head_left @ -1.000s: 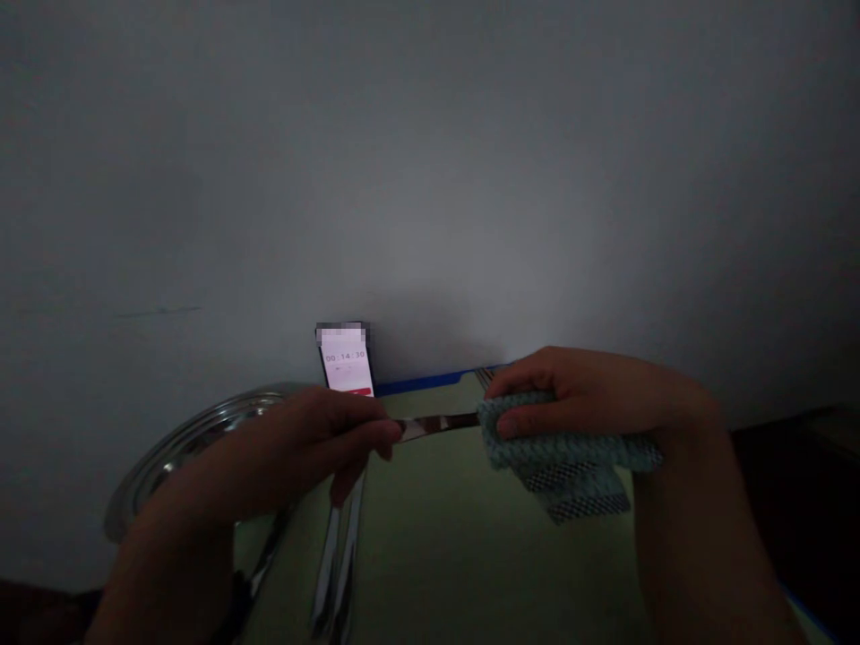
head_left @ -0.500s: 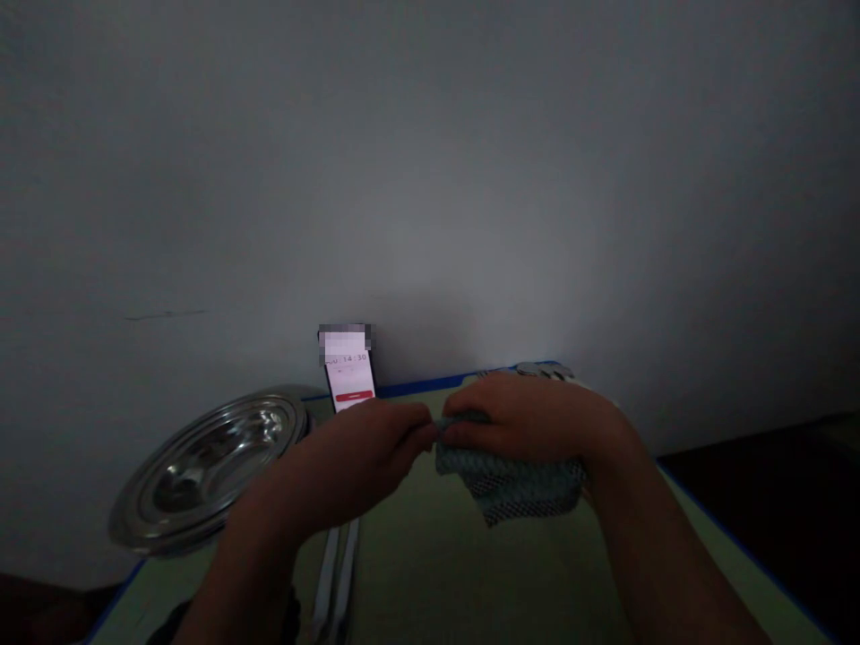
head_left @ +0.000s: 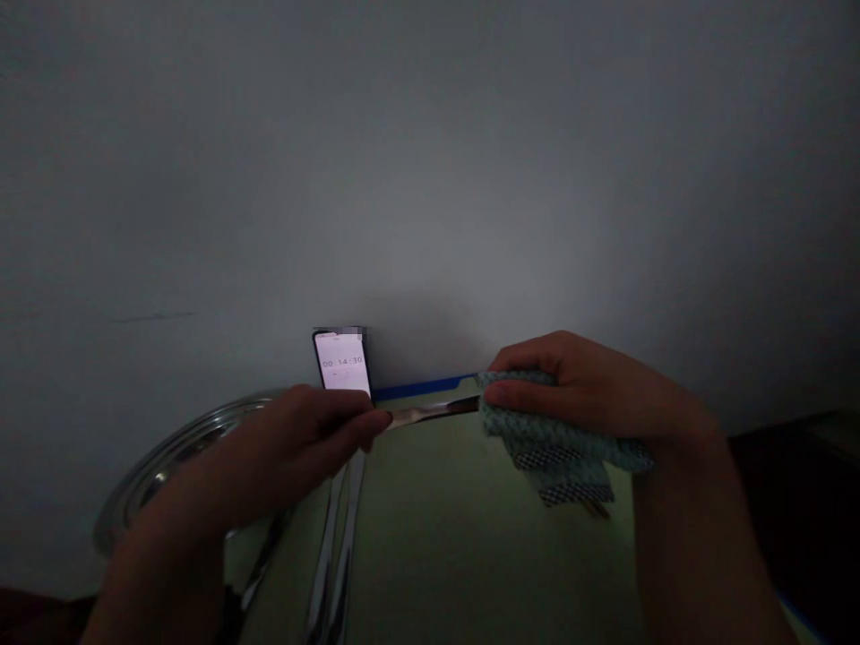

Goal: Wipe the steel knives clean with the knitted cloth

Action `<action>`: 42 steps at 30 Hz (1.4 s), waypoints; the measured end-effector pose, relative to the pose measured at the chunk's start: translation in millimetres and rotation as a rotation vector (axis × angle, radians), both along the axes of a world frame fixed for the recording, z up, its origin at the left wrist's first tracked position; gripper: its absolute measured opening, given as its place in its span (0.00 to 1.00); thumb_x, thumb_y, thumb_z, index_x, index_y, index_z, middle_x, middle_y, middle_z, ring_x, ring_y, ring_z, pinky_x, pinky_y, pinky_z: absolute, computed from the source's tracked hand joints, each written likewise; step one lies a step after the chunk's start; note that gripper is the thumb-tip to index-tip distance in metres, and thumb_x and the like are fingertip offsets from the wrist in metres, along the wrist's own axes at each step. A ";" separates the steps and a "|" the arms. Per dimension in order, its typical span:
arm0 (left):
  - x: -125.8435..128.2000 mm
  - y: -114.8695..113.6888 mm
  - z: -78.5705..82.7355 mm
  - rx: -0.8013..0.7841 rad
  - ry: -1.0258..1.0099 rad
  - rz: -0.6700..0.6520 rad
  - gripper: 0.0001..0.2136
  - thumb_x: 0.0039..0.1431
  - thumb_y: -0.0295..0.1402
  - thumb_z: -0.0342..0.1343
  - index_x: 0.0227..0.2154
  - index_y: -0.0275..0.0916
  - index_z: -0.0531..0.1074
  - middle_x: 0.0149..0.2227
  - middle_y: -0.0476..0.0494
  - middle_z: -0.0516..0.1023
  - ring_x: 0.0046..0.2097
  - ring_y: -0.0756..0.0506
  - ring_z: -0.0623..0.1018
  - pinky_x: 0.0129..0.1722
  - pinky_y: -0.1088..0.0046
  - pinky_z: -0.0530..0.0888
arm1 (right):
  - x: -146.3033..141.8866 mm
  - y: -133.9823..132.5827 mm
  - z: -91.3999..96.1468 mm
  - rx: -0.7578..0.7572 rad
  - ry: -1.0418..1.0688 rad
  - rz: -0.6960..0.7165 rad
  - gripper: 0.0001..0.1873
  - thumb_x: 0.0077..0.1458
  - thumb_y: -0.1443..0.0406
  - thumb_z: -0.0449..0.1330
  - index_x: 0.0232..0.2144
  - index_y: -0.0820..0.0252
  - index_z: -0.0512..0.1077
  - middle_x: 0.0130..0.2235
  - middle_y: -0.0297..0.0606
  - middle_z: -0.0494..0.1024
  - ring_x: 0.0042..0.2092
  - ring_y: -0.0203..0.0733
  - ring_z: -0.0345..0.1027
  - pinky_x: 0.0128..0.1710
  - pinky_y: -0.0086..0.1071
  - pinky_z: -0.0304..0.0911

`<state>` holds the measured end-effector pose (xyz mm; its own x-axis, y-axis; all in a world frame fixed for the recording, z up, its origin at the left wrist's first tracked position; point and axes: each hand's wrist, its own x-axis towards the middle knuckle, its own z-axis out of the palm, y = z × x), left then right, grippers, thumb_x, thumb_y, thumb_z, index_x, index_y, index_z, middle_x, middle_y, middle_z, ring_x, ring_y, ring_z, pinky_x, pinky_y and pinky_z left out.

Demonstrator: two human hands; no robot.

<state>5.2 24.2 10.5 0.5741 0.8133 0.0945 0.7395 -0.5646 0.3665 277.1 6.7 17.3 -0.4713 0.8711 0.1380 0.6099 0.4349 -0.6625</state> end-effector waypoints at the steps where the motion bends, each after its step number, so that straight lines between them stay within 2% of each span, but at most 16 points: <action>1: 4.6 -1.0 1.2 -0.003 0.023 -0.005 0.19 0.62 0.43 0.43 0.25 0.37 0.72 0.19 0.51 0.71 0.22 0.51 0.69 0.22 0.77 0.63 | -0.5 0.0 -0.8 -0.001 -0.001 -0.006 0.15 0.55 0.55 0.54 0.29 0.58 0.74 0.24 0.30 0.72 0.25 0.32 0.64 0.22 0.26 0.53; 6: 18.9 -6.6 3.8 0.065 0.084 0.036 0.20 0.62 0.44 0.42 0.24 0.38 0.71 0.19 0.51 0.70 0.22 0.51 0.70 0.24 0.75 0.61 | 0.1 2.6 -1.7 -0.026 -0.025 -0.022 0.16 0.54 0.54 0.55 0.29 0.59 0.74 0.24 0.30 0.72 0.25 0.32 0.64 0.22 0.26 0.53; 13: 23.1 -12.9 6.1 0.083 0.107 0.038 0.18 0.62 0.43 0.43 0.28 0.40 0.73 0.22 0.49 0.74 0.24 0.50 0.71 0.25 0.74 0.62 | -8.8 4.2 5.6 -0.028 -0.127 0.114 0.16 0.55 0.54 0.55 0.28 0.59 0.74 0.22 0.30 0.70 0.24 0.31 0.61 0.24 0.25 0.53; 18: 22.9 -12.3 6.7 0.085 0.086 0.024 0.17 0.62 0.43 0.44 0.28 0.40 0.73 0.21 0.51 0.73 0.23 0.51 0.71 0.24 0.74 0.61 | -13.0 4.0 5.0 0.001 -0.130 0.075 0.16 0.55 0.54 0.55 0.28 0.59 0.74 0.25 0.31 0.72 0.26 0.32 0.62 0.23 0.26 0.51; 25: 23.7 -7.0 1.7 -0.031 0.033 -0.045 0.18 0.63 0.42 0.42 0.27 0.38 0.71 0.20 0.52 0.69 0.23 0.52 0.68 0.24 0.76 0.61 | -11.1 1.5 5.3 0.060 0.038 -0.065 0.20 0.56 0.53 0.52 0.24 0.60 0.72 0.21 0.29 0.66 0.23 0.30 0.55 0.20 0.26 0.49; 30: 23.1 -3.3 -0.2 -0.108 0.069 -0.060 0.17 0.64 0.43 0.42 0.30 0.39 0.72 0.23 0.52 0.71 0.26 0.51 0.70 0.26 0.75 0.62 | -9.4 3.2 6.4 -0.087 -0.093 0.057 0.14 0.54 0.54 0.55 0.32 0.56 0.73 0.26 0.29 0.72 0.26 0.32 0.62 0.24 0.25 0.54; 33: 23.1 -2.4 -3.3 -0.153 0.085 -0.065 0.17 0.63 0.43 0.42 0.33 0.40 0.73 0.27 0.50 0.74 0.29 0.50 0.72 0.29 0.75 0.63 | -10.0 6.1 6.1 -0.107 -0.230 0.104 0.16 0.53 0.52 0.56 0.33 0.56 0.74 0.31 0.32 0.75 0.30 0.35 0.66 0.27 0.27 0.56; 36: 23.9 -1.6 -6.0 -0.159 0.089 -0.060 0.18 0.63 0.45 0.43 0.33 0.41 0.74 0.27 0.50 0.75 0.29 0.50 0.73 0.29 0.75 0.63 | -11.0 9.0 4.1 -0.118 -0.312 0.113 0.17 0.53 0.51 0.55 0.33 0.56 0.75 0.32 0.34 0.76 0.31 0.37 0.67 0.27 0.28 0.56; 39: 18.6 -1.6 -3.2 -0.246 0.058 -0.005 0.19 0.63 0.46 0.43 0.30 0.38 0.72 0.23 0.51 0.73 0.25 0.51 0.72 0.25 0.77 0.63 | -9.2 11.1 2.3 -0.140 -0.283 0.092 0.16 0.53 0.53 0.54 0.33 0.56 0.75 0.31 0.33 0.76 0.31 0.37 0.68 0.27 0.28 0.57; 42: 2.7 -2.3 4.7 -0.306 0.023 0.086 0.21 0.62 0.47 0.42 0.24 0.37 0.70 0.20 0.52 0.70 0.21 0.52 0.70 0.21 0.79 0.62 | -0.8 12.0 0.8 -0.183 -0.184 0.097 0.16 0.54 0.54 0.55 0.34 0.58 0.74 0.31 0.34 0.76 0.31 0.38 0.69 0.29 0.29 0.59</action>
